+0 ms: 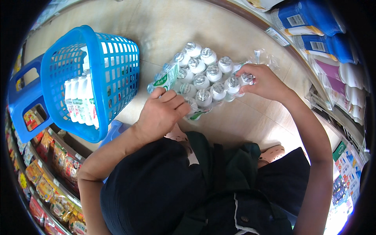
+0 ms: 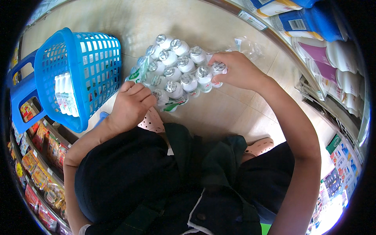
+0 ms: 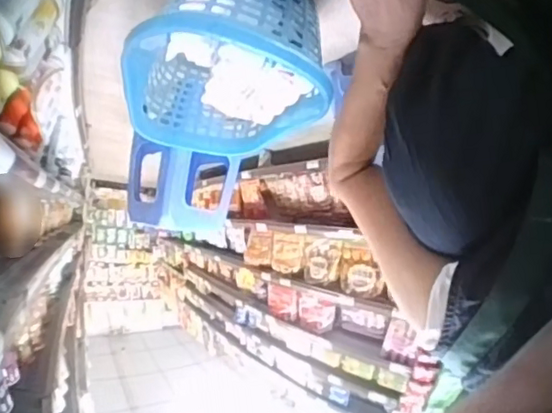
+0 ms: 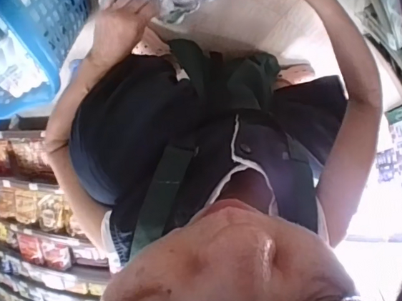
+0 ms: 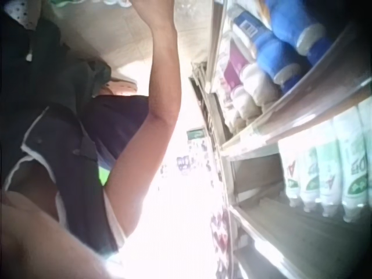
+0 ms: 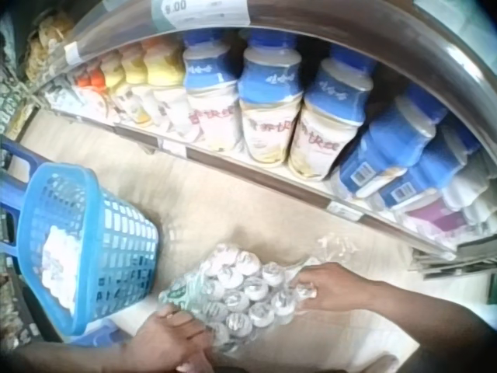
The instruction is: The person sits on a low stool and restocks a refrigerated display case with bottled beverages. They unwrap shrink-wrapped packs, place bottles into the shelf, and add individual bottles from a blue basket.
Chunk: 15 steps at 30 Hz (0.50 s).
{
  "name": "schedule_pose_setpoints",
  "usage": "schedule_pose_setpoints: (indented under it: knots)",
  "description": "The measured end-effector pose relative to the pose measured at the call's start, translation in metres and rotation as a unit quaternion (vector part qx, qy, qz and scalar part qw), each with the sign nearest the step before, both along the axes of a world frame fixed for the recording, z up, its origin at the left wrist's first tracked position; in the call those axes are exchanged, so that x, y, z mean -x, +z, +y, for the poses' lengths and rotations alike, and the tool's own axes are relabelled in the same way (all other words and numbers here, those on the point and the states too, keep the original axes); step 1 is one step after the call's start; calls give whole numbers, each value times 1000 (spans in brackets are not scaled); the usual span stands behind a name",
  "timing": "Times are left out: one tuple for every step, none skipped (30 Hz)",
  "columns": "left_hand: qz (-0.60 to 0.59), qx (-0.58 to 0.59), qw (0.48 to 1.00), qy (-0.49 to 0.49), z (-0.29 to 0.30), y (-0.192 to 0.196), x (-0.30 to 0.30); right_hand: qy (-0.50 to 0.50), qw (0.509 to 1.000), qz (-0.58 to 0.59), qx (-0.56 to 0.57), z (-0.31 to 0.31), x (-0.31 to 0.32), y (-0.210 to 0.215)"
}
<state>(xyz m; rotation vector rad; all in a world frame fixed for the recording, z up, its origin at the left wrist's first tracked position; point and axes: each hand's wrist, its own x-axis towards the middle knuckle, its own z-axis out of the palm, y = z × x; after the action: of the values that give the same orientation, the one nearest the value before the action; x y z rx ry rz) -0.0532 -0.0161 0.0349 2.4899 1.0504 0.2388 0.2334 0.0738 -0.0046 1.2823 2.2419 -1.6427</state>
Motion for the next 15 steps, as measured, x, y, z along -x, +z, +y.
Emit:
schedule_pose_setpoints:
  knots:
    - [-12, -17, 1000, 15, 2, -1, 2, -10, 1000, -4, 18, 0, -2, 0]
    - [-10, -30, 999, 27, 5, -3, 4, -22, 999, -3, 34, 0, -5, 0]
    - [-8, -43, 998, 40, 7, -7, 7, -33, 998, -1, 50, -2, -10, -3]
    - [-8, -56, 997, 51, 10, -10, 11, -46, 997, -2, 65, -4, -17, -4]
    - [-3, -67, 995, 79, 11, -12, 18, -111, 990, 28, 83, -9, -30, -6]
    - [-32, -84, 990, 110, 12, -10, 25, -173, 978, 58, 99, -13, -48, -8]
    - [-28, -68, 992, 99, 11, -11, 32, -236, 961, 86, 114, -19, -67, -7]
    - [-19, -54, 994, 91, 6, -10, 35, -268, 953, 67, 124, -24, -83, -3]
    - [-21, -34, 996, 83, -1, -11, 35, -302, 944, 46, 129, -28, -98, 3]
    - [-28, -20, 997, 68, -4, -15, 31, -342, 931, 24, 127, -29, -109, 10]
    - [-26, 9, 998, 51, -9, -14, 27, -361, 925, 23, 116, -30, -114, 10]
    - [-23, 26, 999, 36, -11, -17, 22, -385, 917, 18, 102, -36, -122, 8]
    - [-37, 28, 998, 42, -13, -23, 16, -405, 911, 14, 83, -35, -128, 13]
    - [-51, 31, 997, 45, -13, -26, 13, -372, 926, -34, 51, -34, -132, 17]
    - [-48, 29, 997, 43, -8, -25, 6, -347, 937, -45, 21, -36, -137, 18]
